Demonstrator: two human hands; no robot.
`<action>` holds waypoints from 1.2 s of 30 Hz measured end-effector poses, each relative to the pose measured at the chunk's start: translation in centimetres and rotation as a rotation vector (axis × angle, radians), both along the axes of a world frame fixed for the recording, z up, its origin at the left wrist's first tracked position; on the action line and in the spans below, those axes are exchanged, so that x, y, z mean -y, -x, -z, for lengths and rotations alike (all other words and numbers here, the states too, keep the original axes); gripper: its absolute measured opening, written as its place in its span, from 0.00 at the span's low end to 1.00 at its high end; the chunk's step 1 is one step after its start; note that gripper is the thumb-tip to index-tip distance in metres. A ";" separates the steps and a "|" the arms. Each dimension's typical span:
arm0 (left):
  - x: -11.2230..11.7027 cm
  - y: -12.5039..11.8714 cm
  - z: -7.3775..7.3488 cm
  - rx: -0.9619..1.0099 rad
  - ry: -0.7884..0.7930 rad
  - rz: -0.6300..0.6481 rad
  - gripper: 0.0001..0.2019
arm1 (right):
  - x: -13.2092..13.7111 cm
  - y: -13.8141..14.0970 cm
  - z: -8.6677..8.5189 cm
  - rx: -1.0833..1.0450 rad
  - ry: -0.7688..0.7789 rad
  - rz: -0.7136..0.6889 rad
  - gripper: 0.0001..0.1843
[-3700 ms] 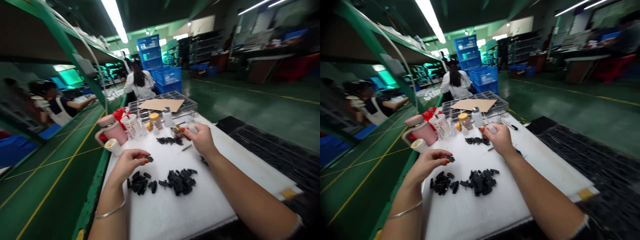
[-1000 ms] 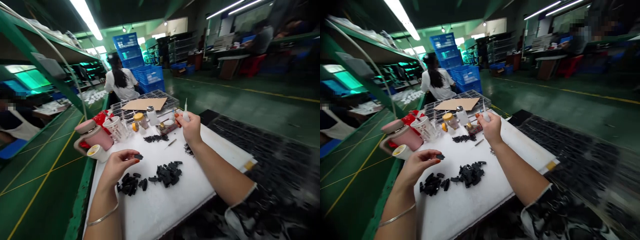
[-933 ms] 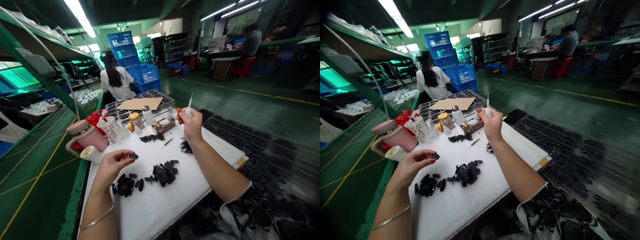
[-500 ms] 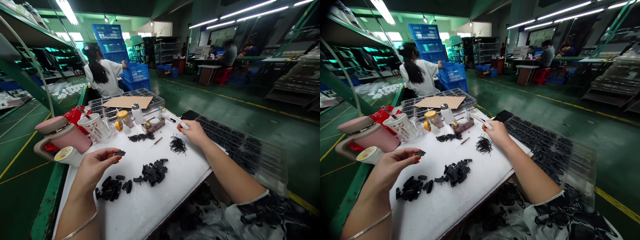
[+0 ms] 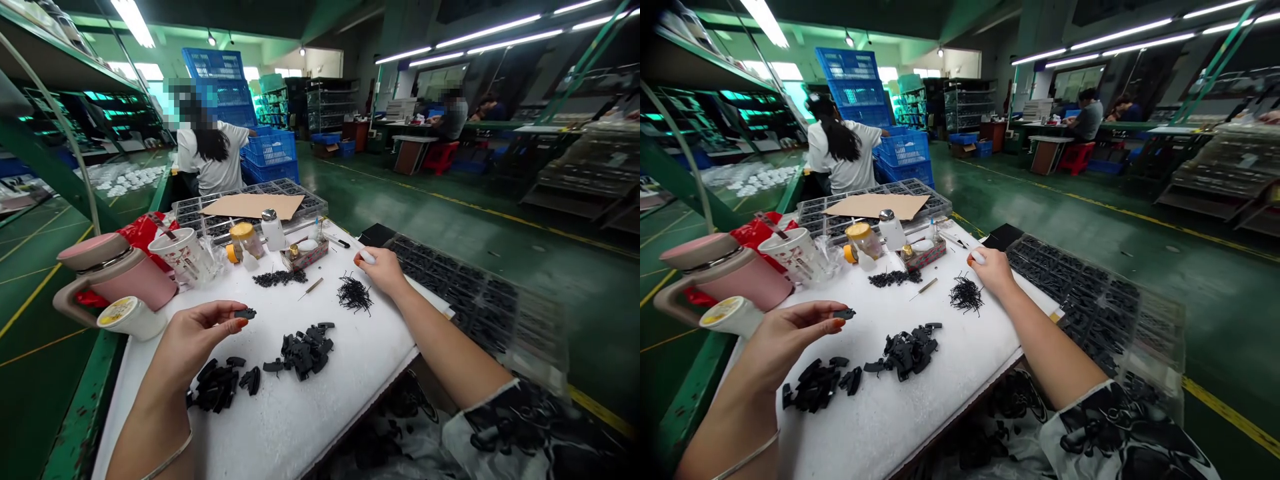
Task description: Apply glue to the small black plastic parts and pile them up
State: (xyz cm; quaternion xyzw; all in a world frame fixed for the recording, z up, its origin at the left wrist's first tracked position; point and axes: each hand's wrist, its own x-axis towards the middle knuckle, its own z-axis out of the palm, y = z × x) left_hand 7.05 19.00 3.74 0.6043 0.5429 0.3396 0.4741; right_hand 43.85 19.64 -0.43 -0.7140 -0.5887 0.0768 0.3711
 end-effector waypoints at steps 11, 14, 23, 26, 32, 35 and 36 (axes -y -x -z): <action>-0.6 0.9 0.8 -0.003 0.002 -0.011 0.21 | -4.5 -0.6 -1.7 0.170 0.253 -0.082 0.15; -0.6 1.0 0.8 -0.007 0.007 -0.014 0.22 | -8.0 -1.3 -1.8 0.170 0.311 -0.021 0.18; -1.0 1.3 1.3 -0.009 0.017 -0.020 0.21 | -15.2 -1.2 -0.6 0.121 0.439 0.131 0.17; -1.0 1.5 1.4 -0.027 0.026 -0.020 0.22 | -15.9 -1.1 -0.2 0.116 0.446 0.150 0.18; -1.1 1.0 1.6 -0.052 0.045 0.004 0.22 | -15.2 -2.2 0.3 0.083 0.425 0.070 0.17; -1.1 0.8 1.7 -0.067 0.041 0.024 0.22 | -13.9 -2.8 0.3 0.077 0.374 0.008 0.18; -1.1 0.7 1.7 -0.069 0.039 0.029 0.23 | -13.4 -2.9 0.3 0.082 0.355 -0.007 0.18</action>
